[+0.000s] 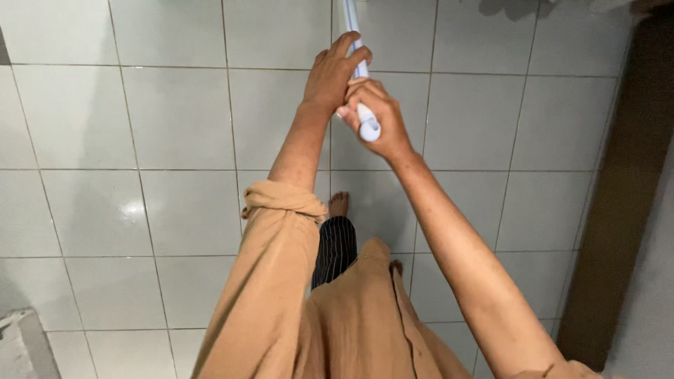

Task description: The person mops a tiled floor using a mop, moving the mop head back and forth across the tiles.

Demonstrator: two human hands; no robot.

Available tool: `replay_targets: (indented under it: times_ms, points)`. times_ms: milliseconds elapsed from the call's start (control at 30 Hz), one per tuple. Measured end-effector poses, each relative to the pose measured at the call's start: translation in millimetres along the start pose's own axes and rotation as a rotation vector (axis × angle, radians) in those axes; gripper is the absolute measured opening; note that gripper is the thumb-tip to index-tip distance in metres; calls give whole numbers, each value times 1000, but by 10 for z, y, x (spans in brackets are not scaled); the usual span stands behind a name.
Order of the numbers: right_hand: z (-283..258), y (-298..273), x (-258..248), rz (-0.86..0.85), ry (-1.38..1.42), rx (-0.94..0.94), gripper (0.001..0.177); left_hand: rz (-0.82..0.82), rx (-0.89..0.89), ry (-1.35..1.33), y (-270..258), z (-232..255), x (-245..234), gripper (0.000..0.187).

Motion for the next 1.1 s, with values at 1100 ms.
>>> replay_targets:
  times_ms: [1100]
  points:
    - [-1536, -2537, -2, -276, 2, -97, 18, 98, 145, -113, -2580, 1579, 506, 13]
Point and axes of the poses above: each hand's wrist, its own y-axis towards the middle knuckle, its own x-axis out of the palm, z = x × y, the point moved 7 cm from there along y, towards the middle knuckle
